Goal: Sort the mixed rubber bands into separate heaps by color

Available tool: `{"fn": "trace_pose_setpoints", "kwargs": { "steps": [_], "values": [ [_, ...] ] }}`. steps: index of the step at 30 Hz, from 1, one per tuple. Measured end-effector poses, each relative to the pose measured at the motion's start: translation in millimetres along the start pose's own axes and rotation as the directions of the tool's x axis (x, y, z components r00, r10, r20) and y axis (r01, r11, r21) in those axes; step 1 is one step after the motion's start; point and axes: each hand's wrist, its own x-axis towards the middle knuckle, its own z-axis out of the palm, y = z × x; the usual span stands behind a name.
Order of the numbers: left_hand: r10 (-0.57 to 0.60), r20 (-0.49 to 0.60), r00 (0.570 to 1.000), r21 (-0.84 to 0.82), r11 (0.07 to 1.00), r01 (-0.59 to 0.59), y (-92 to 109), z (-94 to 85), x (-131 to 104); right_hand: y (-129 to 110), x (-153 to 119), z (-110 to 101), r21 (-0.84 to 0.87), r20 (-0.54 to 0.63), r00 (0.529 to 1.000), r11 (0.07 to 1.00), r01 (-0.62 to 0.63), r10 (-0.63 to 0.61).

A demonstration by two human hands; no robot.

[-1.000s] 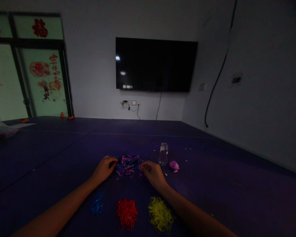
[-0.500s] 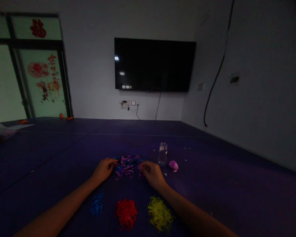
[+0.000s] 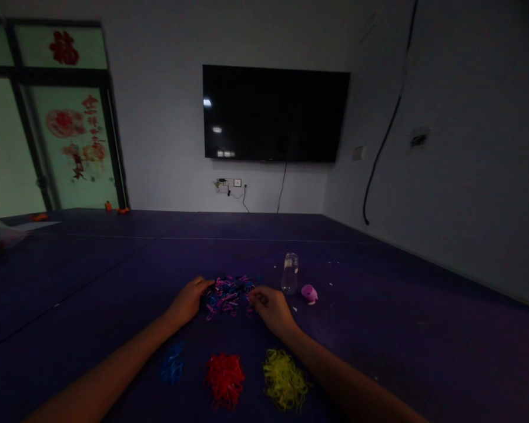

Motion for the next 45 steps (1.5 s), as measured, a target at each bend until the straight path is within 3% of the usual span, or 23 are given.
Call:
{"fn": "trace_pose_setpoints", "kwargs": {
  "steps": [5,17,22,28,37,42,45],
  "values": [
    [-0.009,-0.008,1.0,-0.012,1.0,0.009,-3.6,1.4,-2.1,-2.3,-0.4,0.1,0.013,-0.003,1.0,1.0,-0.002,0.002],
    [0.114,-0.143,0.983,-0.074,0.989,-0.126,4.5,-2.3,-3.0,-3.7,0.5,1.0,-0.003,-0.008,1.0,1.0,0.016,-0.016],
    [0.166,-0.073,0.983,-0.1,0.98,-0.173,12.0,-1.3,-6.6,-3.6,0.1,0.8,-0.003,-0.004,1.0,1.0,0.016,-0.016],
    [0.141,-0.048,0.989,-0.158,0.976,-0.147,13.7,-1.9,-7.9,-2.7,-0.5,1.6,-0.001,0.001,1.0,1.0,0.019,-0.019],
    [-0.026,-0.011,1.0,-0.434,0.901,0.019,7.4,-1.3,-7.2,-5.2,-0.6,1.0,-0.014,0.011,1.0,1.0,0.027,-0.027],
    [0.036,-0.092,0.995,-0.269,0.961,-0.06,4.5,-4.0,-4.1,-3.5,-0.6,1.4,-0.039,0.016,0.999,0.999,0.031,-0.031],
    [0.081,-0.075,0.994,-0.175,0.98,-0.093,3.9,-4.2,-2.8,-1.0,-0.6,2.5,-0.047,0.017,0.999,0.998,0.032,-0.032]
  ]
}}
